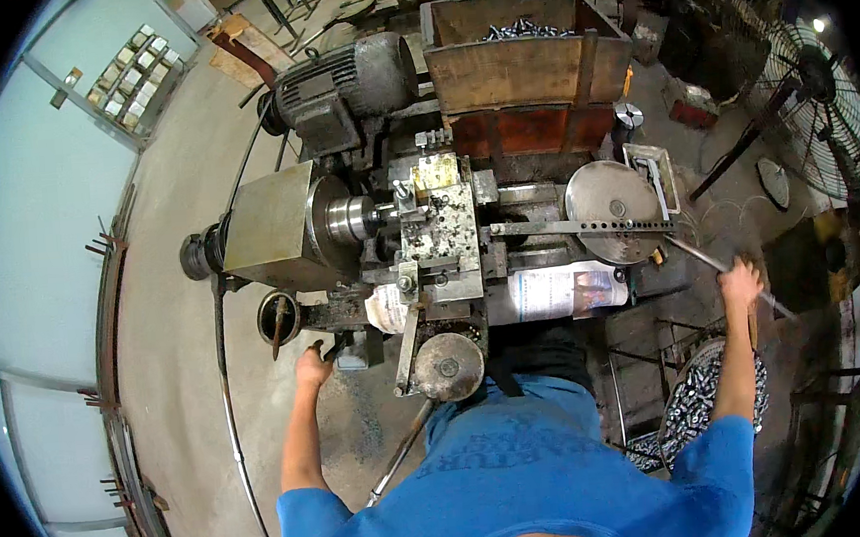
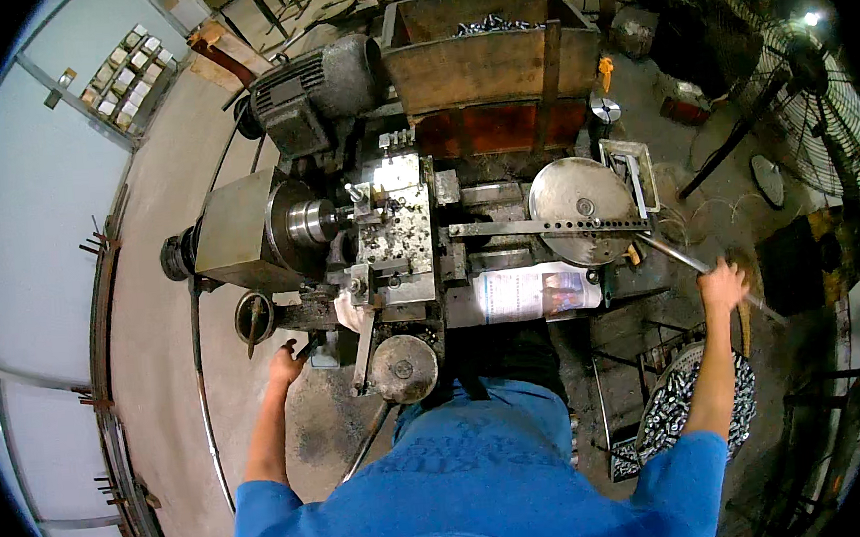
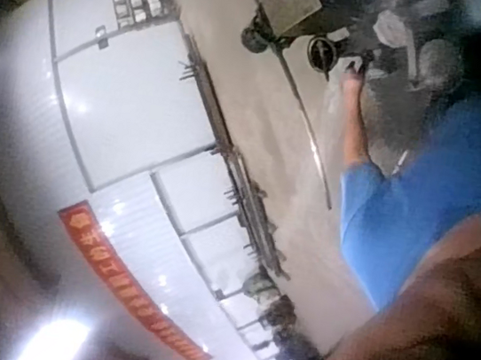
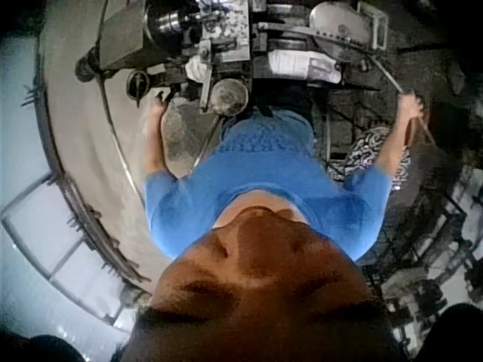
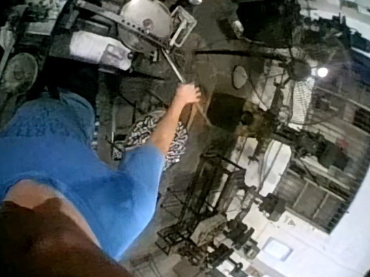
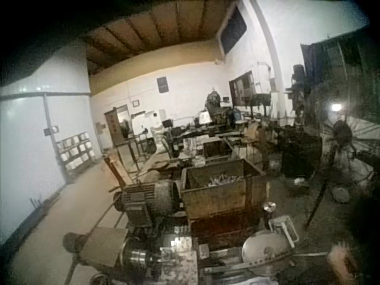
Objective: The person is operating a lathe to machine metal components, using various handles to control the movement of the cutting tool and manually loading/unloading parts.
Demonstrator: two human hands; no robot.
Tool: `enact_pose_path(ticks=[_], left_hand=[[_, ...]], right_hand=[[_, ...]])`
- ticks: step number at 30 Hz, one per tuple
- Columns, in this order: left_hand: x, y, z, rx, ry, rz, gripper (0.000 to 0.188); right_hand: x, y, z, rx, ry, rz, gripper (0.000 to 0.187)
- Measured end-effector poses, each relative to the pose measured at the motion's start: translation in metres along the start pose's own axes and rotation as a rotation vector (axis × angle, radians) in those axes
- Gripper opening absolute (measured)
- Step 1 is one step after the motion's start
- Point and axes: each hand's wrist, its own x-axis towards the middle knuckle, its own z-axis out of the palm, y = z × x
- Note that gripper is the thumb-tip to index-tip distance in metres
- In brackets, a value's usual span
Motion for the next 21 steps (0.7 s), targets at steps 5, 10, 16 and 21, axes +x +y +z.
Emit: enact_pose_path(ticks=[5,10,16,21], left_hand=[[0.017,0.021,0.042,0.124,0.079,-0.061,0.049],[0.0,0.026,0.107,-0.059,0.258,-0.342,0.047],[0.001,0.001,0.05,0.072,0.045,0.11,0.039],[-0.007,0.002,0.055,-0.105,-0.028,-0.071,0.037]], right_hand=[[0.006,-0.043,0.011,0.064,0.16,-0.102,0.07],[-0.04,-0.057,0.013,0.336,0.375,-0.301,0.071],[-0.048,-0.06,-0.034,0.569,0.383,-0.41,0.061],[-0.079,-0.132,-0.113,0.888,0.349,-0.708,0.048]])
